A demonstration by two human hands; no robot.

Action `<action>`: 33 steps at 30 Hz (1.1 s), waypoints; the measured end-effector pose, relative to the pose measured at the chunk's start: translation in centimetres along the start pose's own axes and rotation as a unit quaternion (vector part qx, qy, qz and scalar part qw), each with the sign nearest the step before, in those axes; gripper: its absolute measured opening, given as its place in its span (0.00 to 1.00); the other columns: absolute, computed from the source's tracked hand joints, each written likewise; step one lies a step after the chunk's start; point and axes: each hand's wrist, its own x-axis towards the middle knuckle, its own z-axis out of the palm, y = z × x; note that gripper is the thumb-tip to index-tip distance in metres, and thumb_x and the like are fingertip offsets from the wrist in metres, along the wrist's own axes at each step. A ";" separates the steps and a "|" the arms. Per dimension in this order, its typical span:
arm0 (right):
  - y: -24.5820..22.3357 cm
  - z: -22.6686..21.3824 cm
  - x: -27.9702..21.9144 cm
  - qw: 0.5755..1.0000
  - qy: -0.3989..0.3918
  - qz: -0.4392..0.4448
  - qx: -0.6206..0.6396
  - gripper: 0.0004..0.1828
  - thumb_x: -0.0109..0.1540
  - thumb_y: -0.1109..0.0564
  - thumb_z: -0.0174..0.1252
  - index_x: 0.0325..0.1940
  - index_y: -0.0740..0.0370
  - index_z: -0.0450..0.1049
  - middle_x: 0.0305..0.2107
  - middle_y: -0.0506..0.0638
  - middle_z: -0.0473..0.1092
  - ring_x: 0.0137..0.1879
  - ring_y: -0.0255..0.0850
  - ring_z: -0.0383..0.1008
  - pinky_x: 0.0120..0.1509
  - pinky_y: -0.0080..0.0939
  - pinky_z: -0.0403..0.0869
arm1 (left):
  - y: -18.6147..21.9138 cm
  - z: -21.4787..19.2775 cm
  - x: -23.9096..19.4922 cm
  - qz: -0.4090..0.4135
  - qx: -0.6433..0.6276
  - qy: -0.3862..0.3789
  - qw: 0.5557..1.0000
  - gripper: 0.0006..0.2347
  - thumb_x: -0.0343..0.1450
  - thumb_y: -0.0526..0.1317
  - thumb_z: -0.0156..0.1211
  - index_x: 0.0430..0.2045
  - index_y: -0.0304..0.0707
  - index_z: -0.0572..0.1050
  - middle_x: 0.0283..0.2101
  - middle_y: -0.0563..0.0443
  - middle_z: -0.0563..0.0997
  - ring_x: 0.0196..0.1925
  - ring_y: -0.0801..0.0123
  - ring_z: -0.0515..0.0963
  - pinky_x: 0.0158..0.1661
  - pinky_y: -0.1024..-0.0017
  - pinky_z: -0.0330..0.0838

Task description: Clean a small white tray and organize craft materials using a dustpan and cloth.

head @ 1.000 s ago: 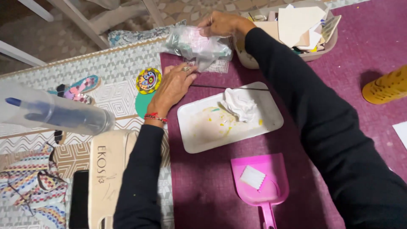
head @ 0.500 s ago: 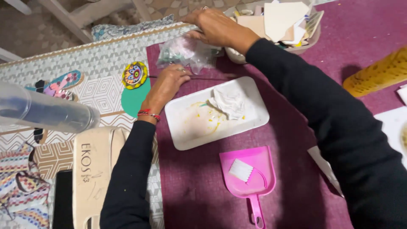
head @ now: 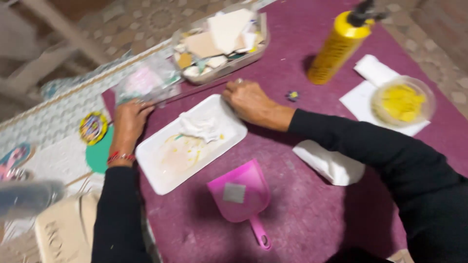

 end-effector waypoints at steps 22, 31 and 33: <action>-0.5 -14.6 -11.2 0.933 -0.226 0.146 0.237 0.19 0.64 0.51 0.58 0.56 0.60 0.74 0.47 0.64 0.75 0.54 0.65 0.76 0.56 0.65 0.75 | 10.4 -4.1 1.4 -0.072 0.347 -0.003 0.935 0.11 0.72 0.42 0.73 0.45 0.43 0.85 0.39 0.43 0.79 0.41 0.47 0.83 0.40 0.54 0.80; -5.4 -18.8 -23.5 0.927 -0.351 0.135 0.020 0.41 0.62 0.40 0.62 0.75 0.54 0.58 0.65 0.66 0.57 0.68 0.70 0.63 0.54 0.65 0.78 | 34.6 14.3 10.6 -0.008 0.020 -0.024 0.999 0.22 0.65 0.42 0.74 0.52 0.33 0.78 0.48 0.36 0.81 0.55 0.42 0.79 0.55 0.49 0.73; -4.9 -15.4 -25.9 0.953 -0.275 0.127 0.002 0.40 0.63 0.43 0.59 0.77 0.52 0.55 0.63 0.66 0.59 0.67 0.69 0.65 0.51 0.64 0.78 | 36.7 17.5 11.1 -0.029 0.051 -0.061 0.996 0.22 0.65 0.45 0.74 0.51 0.34 0.78 0.48 0.38 0.80 0.53 0.43 0.80 0.52 0.50 0.76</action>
